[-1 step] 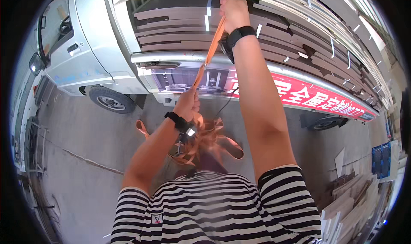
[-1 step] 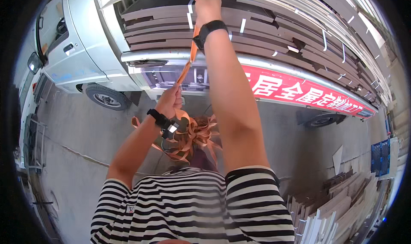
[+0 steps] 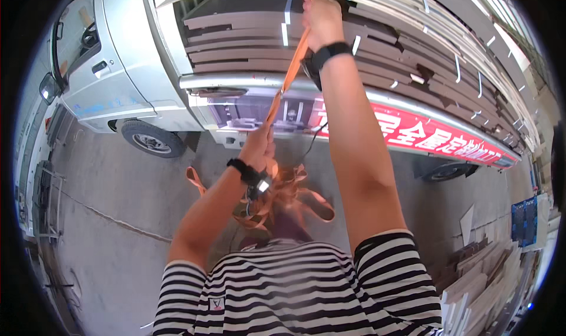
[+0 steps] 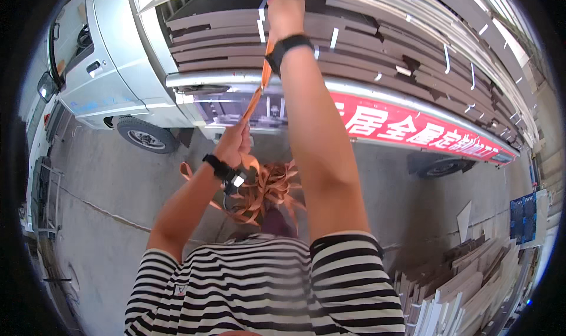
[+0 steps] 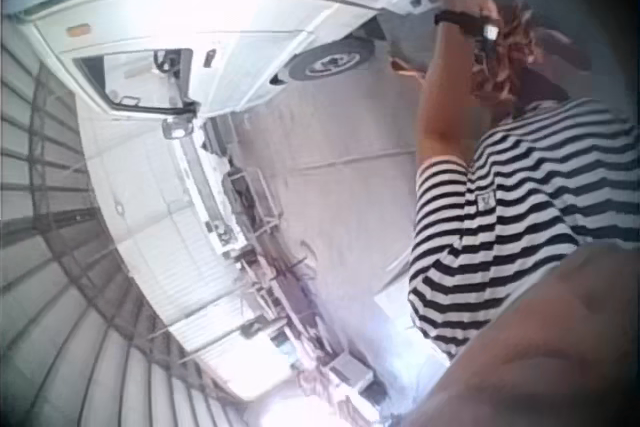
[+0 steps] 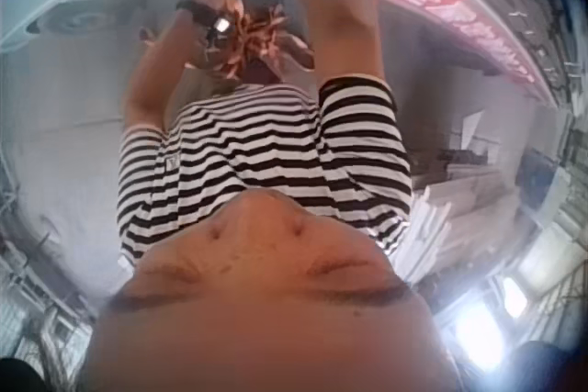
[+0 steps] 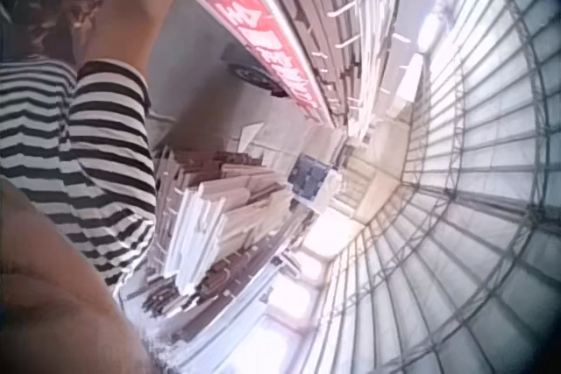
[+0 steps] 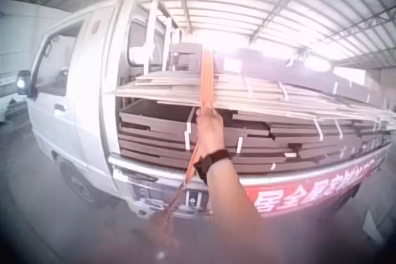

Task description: Securing a stack of wooden boards on the back of a truck using straps.

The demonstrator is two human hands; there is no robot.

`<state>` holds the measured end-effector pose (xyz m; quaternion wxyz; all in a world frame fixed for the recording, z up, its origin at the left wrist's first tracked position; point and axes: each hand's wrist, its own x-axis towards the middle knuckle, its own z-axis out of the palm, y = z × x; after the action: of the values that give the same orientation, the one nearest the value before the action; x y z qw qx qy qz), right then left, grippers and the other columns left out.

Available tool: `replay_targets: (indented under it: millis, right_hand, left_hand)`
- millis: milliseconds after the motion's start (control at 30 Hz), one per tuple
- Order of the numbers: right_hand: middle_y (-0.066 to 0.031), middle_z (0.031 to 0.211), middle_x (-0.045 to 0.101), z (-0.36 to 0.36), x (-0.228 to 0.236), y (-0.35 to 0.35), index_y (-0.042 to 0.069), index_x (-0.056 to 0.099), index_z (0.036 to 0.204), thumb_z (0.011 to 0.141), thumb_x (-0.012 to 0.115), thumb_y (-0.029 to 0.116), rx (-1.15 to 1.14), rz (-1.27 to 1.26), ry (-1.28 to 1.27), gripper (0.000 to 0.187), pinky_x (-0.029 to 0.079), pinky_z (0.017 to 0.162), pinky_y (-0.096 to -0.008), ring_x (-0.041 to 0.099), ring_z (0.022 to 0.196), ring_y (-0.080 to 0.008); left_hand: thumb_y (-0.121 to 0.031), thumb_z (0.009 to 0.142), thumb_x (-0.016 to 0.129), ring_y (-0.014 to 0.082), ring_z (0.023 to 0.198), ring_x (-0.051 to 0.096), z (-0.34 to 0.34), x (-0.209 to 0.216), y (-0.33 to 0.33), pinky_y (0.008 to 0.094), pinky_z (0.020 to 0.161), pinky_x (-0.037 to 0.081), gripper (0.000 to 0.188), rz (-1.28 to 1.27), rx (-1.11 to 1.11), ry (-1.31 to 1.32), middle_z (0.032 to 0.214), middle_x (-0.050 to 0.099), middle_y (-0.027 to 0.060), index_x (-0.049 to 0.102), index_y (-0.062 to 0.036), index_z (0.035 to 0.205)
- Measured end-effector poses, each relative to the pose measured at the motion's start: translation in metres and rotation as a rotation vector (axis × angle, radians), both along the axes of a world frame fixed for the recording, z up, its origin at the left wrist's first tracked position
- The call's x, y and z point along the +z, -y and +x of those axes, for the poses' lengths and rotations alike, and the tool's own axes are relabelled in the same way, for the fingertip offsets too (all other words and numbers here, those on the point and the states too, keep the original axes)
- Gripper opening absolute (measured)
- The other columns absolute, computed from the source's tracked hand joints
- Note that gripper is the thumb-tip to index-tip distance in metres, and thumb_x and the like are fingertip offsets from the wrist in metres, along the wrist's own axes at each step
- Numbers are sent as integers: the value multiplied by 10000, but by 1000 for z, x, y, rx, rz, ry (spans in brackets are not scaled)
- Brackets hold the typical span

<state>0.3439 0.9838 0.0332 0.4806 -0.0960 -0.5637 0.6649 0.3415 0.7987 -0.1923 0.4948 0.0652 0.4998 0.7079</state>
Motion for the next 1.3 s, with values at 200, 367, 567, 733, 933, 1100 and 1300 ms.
replay_targets:
  millis: [200,367,567,733,933,1100,1300]
  right_hand:
    - [37,616,436,-8,-33,-27,69,528,776,960,433,403,-224,260,-42,393,297,454,-214,377,512,-55]
    - [-8,627,497,2,-24,-16,29,548,744,957,431,396,-144,184,30,440,370,539,-252,442,575,-97]
    - [42,594,395,8,-23,13,66,512,816,970,416,342,-54,14,17,330,274,442,-216,338,483,-56]
    - [10,627,467,-1,-28,-6,46,549,776,962,427,360,-278,240,75,385,327,491,-233,410,549,-80]
    - [21,619,459,1,-25,5,42,530,827,970,414,324,-51,116,24,337,339,496,-241,395,533,-76]
    - [0,716,469,13,-36,2,26,526,942,973,424,293,36,175,-11,288,404,593,-254,445,625,-99]
    - [-132,860,522,31,-257,46,23,491,995,917,514,211,-240,647,617,205,443,692,-371,523,785,-292]
  left_hand:
    - [-423,978,363,66,432,228,26,17,20,233,402,179,401,-53,-38,142,538,239,-79,382,-160,676]
    - [-415,977,372,61,436,228,25,8,28,228,407,180,386,-28,-88,84,540,239,-83,390,-157,690]
    - [-377,959,416,85,426,260,24,0,26,249,410,206,373,-25,2,37,528,278,-65,399,-159,656]
    - [-387,965,406,78,428,258,29,16,21,244,404,191,357,-58,-38,73,535,276,-71,403,-172,681]
    - [-389,988,359,77,446,244,29,5,25,247,420,210,373,-12,16,54,554,264,-69,388,-150,703]
    - [-388,979,382,66,459,238,25,10,25,232,422,200,332,-69,-5,69,579,275,-72,390,-150,747]
    - [-351,962,424,63,438,267,16,-16,36,225,400,216,293,-99,-80,-274,554,299,-71,421,-155,745]
